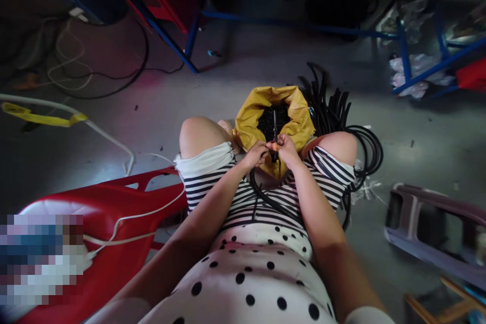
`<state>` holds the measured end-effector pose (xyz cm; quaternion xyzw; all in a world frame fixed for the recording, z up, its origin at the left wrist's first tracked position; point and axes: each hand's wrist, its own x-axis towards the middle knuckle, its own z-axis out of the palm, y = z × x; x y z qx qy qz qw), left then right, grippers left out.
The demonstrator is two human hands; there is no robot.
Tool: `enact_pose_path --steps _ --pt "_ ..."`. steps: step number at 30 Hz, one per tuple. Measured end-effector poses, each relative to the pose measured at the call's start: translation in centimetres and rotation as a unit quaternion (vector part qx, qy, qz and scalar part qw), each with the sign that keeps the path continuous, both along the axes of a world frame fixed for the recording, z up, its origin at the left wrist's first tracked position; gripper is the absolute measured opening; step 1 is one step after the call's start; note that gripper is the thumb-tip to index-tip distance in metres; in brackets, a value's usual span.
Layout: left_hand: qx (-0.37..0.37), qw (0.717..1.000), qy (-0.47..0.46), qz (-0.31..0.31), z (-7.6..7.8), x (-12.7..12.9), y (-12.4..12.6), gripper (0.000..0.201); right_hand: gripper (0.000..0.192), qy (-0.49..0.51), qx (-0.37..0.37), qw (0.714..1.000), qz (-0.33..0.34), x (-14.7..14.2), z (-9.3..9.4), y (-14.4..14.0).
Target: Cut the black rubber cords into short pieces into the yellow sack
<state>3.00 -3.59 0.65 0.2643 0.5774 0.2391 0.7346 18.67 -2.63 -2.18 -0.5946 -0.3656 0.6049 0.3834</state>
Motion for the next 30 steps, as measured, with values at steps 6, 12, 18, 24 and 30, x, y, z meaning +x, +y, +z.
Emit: enact_pose_path --steps 6,12,18,24,30 --pt "-0.002 0.999 -0.037 -0.005 -0.5 0.2 -0.8 0.013 0.066 -0.007 0.021 0.994 -0.109 0.1 -1.1 0.7" --pt "0.065 0.997 -0.010 0.031 -0.8 -0.4 0.1 0.017 0.059 -0.009 0.043 0.988 -0.146 0.3 -0.7 0.6" --pt "0.321 0.932 0.166 -0.018 -0.7 -3.2 1.9 0.006 0.060 -0.041 0.058 0.996 -0.056 -0.4 1.5 0.3" --pt "0.317 0.922 0.198 -0.099 -2.0 -2.8 0.7 0.008 0.052 -0.064 0.015 0.994 -0.084 -1.0 1.1 -0.1" --pt "0.297 0.909 0.293 0.024 -3.4 -3.1 1.8 0.015 0.062 -0.039 -0.053 0.992 -0.111 -0.6 -0.2 0.7"
